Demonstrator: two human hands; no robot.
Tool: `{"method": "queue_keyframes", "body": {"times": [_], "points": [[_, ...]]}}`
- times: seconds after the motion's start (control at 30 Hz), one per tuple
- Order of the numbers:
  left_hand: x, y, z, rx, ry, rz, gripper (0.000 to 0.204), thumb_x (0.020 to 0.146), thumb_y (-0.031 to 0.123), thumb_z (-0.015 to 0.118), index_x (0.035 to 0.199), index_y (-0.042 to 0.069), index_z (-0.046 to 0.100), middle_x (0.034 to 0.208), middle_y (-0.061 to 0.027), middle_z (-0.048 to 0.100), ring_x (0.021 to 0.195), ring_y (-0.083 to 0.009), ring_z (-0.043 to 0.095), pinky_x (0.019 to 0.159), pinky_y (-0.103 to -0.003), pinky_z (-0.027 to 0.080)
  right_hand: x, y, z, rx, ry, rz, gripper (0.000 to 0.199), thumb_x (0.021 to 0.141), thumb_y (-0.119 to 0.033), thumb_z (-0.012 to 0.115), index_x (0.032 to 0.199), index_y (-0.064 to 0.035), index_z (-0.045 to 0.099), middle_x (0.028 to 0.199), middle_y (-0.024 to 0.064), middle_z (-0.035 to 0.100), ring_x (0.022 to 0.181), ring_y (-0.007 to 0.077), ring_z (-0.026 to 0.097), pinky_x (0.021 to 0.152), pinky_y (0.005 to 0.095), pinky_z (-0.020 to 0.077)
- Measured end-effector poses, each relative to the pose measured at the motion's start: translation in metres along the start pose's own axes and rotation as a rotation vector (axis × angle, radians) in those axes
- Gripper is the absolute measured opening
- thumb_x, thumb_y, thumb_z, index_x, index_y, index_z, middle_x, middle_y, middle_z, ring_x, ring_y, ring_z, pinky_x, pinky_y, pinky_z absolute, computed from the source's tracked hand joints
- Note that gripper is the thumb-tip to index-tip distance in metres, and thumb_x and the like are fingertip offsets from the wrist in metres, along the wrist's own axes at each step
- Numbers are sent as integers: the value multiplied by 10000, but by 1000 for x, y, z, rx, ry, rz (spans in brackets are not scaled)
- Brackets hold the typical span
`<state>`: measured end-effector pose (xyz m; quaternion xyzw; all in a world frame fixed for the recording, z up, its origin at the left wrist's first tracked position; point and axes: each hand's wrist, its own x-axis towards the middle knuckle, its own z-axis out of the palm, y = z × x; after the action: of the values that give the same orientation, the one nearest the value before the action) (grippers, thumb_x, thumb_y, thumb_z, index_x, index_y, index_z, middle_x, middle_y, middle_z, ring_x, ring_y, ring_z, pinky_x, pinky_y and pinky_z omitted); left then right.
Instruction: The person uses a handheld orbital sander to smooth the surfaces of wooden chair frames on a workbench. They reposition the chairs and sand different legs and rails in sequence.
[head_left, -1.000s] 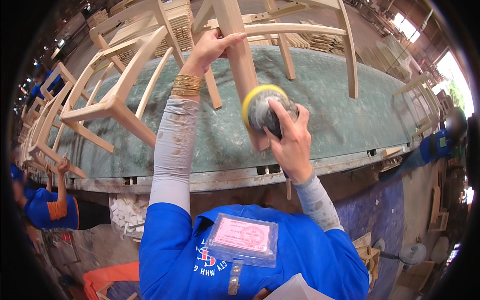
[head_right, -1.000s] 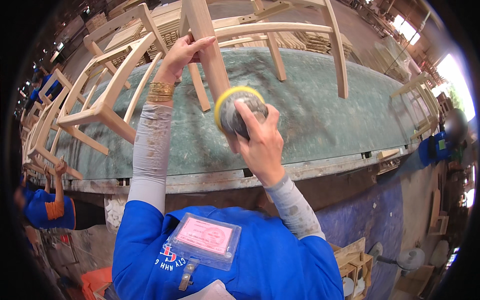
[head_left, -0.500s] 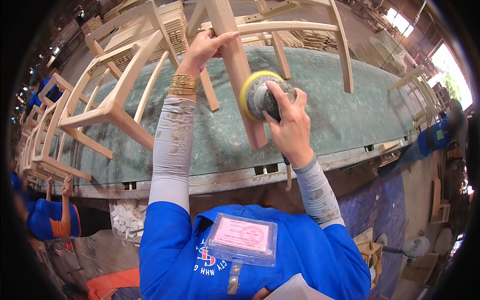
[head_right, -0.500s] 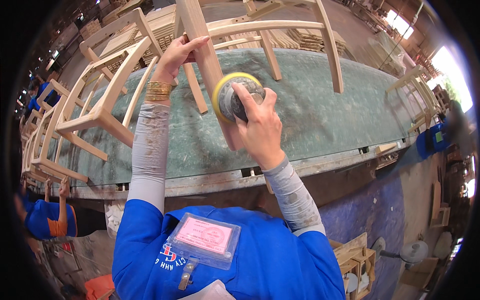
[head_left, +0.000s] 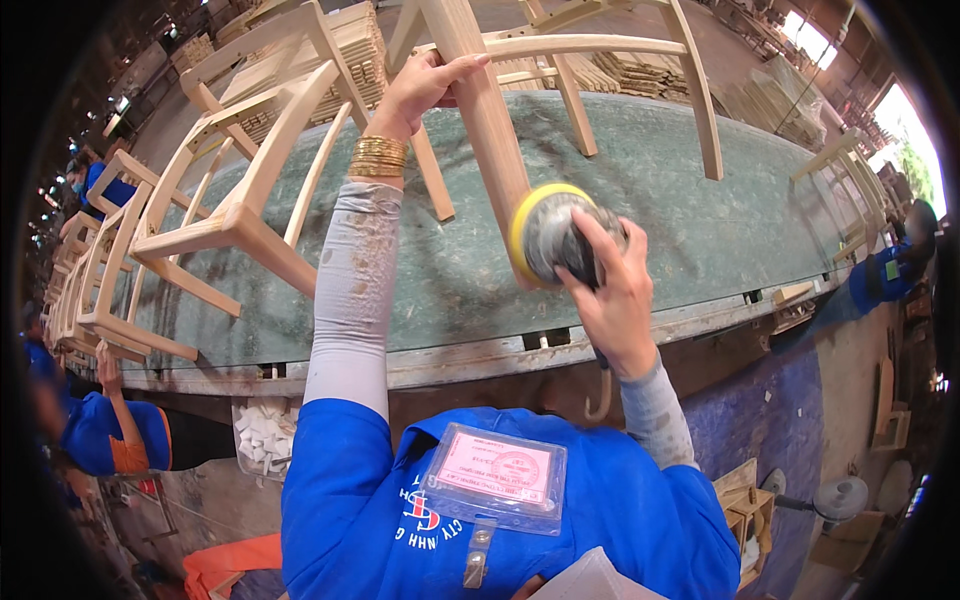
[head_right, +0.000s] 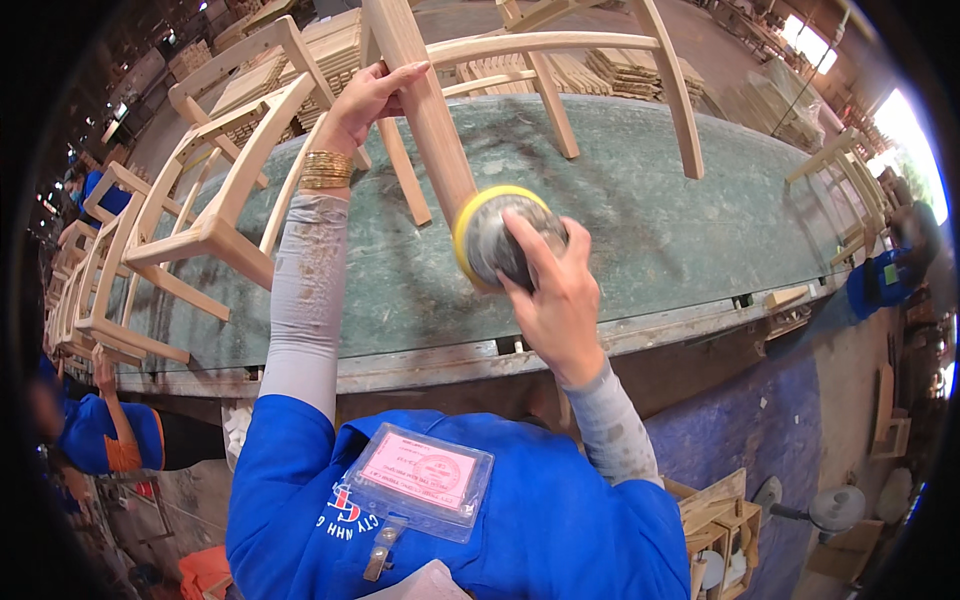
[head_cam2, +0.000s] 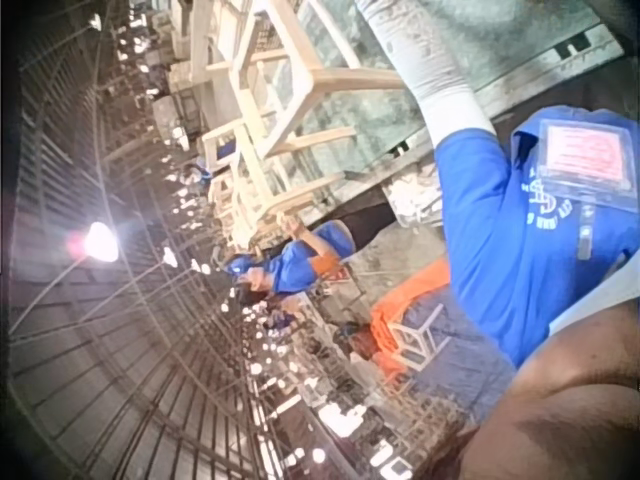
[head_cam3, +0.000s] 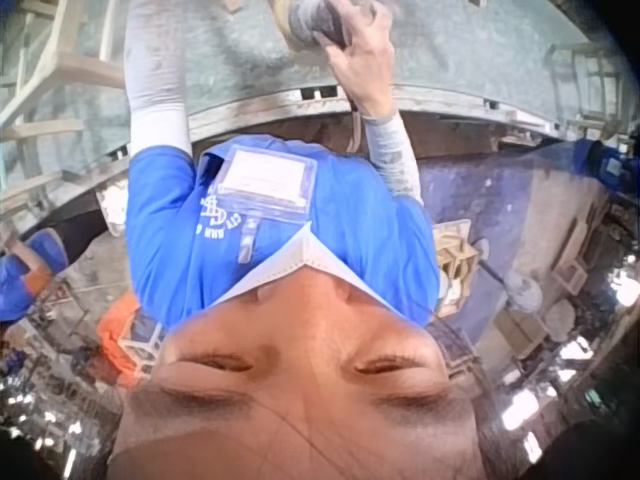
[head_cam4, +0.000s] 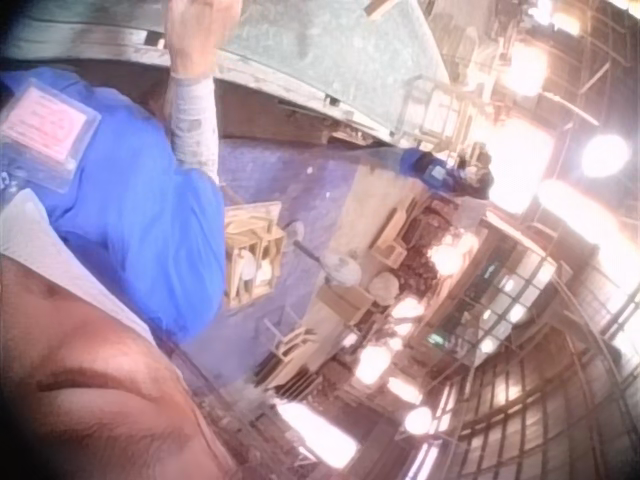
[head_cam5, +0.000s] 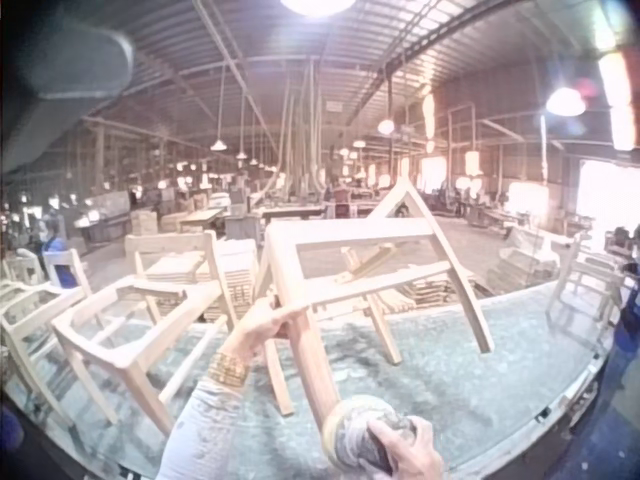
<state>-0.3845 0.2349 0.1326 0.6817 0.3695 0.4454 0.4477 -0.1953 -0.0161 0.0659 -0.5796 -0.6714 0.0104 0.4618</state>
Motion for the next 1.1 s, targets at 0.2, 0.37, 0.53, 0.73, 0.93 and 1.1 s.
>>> {"method": "queue_keyframes", "body": {"times": [0.2,0.37,0.53,0.73,0.93,1.1], "points": [[-7,2,5,-81,-38,5,640,751,406,764,1123,-73,560,971,-156,650,849,-226,675,732,-333,569,38,-4,28,-65,0,7,630,722,-112,710,1282,-322,511,1236,234,399,930,422,590,775,446,502],[-9,1,3,-73,-11,17,658,752,440,754,1136,-54,553,990,-155,646,839,-230,675,772,-333,550,26,-7,20,-40,-29,37,643,711,-83,707,1283,-305,512,1203,220,413,947,412,591,787,436,505],[-9,9,12,-131,-69,6,653,744,427,763,1127,-61,556,960,-159,653,838,-233,677,764,-338,553,43,-6,13,-97,19,45,639,718,-67,700,1285,-293,513,1202,232,422,945,418,588,801,445,500],[-5,7,4,-125,7,-4,630,753,398,760,1137,-56,553,988,-155,648,863,-228,673,756,-344,561,-23,27,-23,-53,-152,118,711,662,-60,731,1313,-220,496,1098,182,536,1040,373,552,842,428,482],[-9,17,15,-166,-35,-18,574,762,354,763,1116,-54,569,995,-120,646,847,-180,655,706,-299,549,-102,86,-43,-261,-226,555,849,615,-81,759,1378,-200,408,1123,162,531,1018,362,569,846,425,489],[-11,14,15,-108,-31,-24,545,766,342,761,1088,-55,572,952,-126,652,788,-191,667,696,-304,553,-129,122,-23,-297,-246,689,853,602,-101,752,1367,-243,401,1168,183,500,1028,402,563,839,460,492]]}}
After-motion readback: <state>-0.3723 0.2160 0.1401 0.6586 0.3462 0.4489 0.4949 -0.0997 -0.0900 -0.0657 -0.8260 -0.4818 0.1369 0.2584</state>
